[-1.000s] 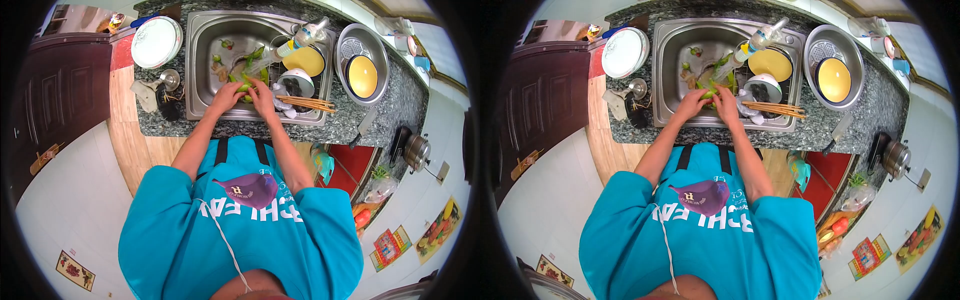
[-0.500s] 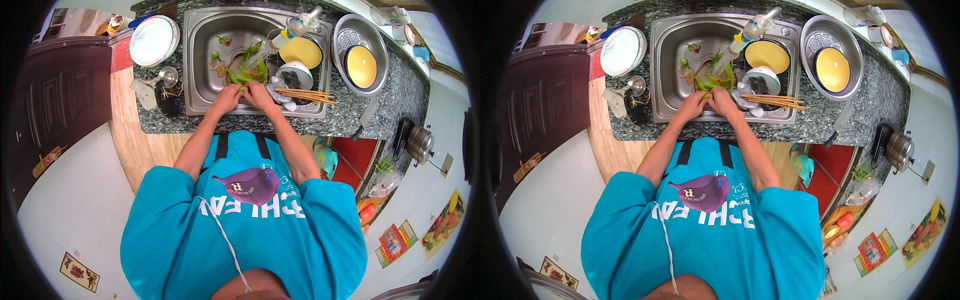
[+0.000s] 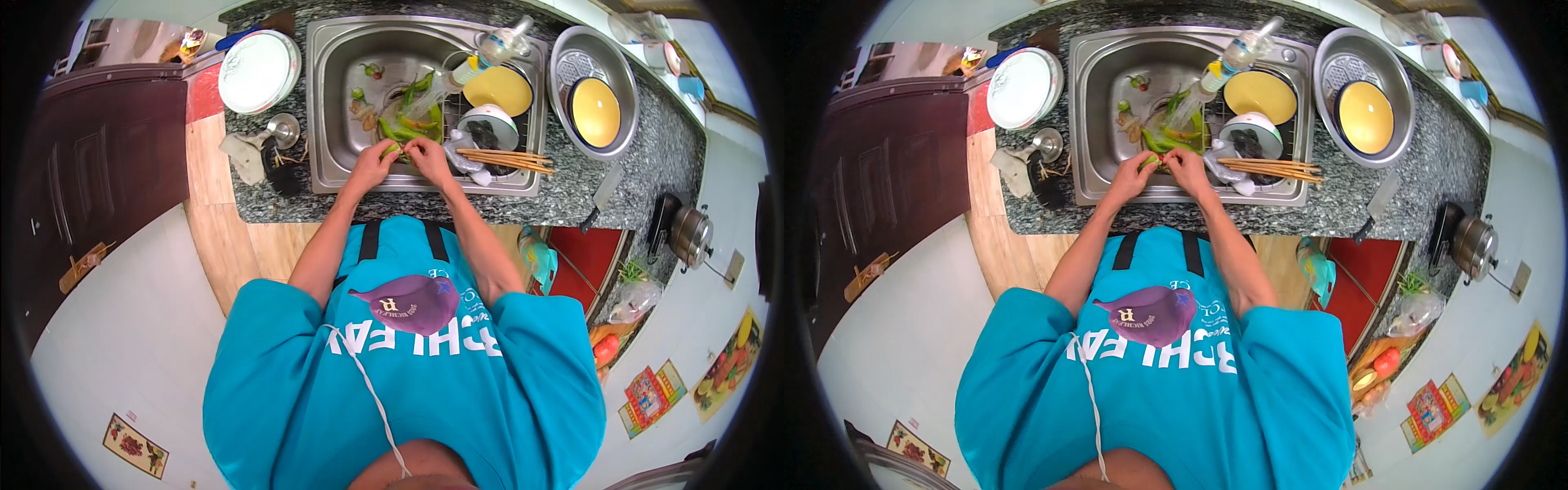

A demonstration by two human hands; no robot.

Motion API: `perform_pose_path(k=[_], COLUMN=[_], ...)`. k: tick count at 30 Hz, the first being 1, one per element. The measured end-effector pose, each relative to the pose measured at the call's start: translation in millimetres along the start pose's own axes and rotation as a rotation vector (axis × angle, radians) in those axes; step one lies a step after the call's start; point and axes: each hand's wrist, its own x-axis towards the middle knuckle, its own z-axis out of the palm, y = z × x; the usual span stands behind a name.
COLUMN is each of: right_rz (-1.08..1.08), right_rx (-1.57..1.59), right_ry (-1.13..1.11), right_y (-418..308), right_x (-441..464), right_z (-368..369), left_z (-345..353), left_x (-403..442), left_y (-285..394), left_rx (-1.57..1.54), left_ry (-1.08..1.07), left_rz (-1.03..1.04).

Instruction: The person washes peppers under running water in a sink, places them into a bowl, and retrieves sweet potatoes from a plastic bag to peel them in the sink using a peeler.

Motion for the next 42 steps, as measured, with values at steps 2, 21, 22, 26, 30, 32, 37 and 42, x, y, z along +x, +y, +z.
perform_pose_path(k=[2, 21, 22, 26, 30, 32, 37, 42], right_rz=[0.014, -0.089, -0.075, -0.096, -0.091, -0.054, -0.072, -0.025], right_rx=[0.07, -0.428, -0.423, -0.354, -0.308, -0.281, -0.262, -0.263], right_ry=[0.0, 0.339, 0.341, 0.324, 0.316, 0.291, 0.327, 0.294], right_y=[3, 0, -1, -3, -7, -12, -10, -13], right_x=[0, 12, 11, 15, 15, 12, 10, 10], right_z=[15, 20, 20, 17, 13, 11, 14, 11], left_z=[-1, 40, 47, 62, 61, 62, 64, 73], left_x=[2, 75, 84, 96, 106, 110, 122, 119], left_y=[1, -4, -15, -27, -6, -2, -13, -25], left_rx=[-0.027, 0.281, 0.208, 0.279, 0.438, 0.527, 0.555, 0.542], left_ry=[0.052, 0.236, 0.242, 0.17, 0.095, 0.046, 0.036, 0.017], left_rz=[-0.068, -0.06, -0.027, -0.056, -0.191, -0.2, -0.045, -0.029])
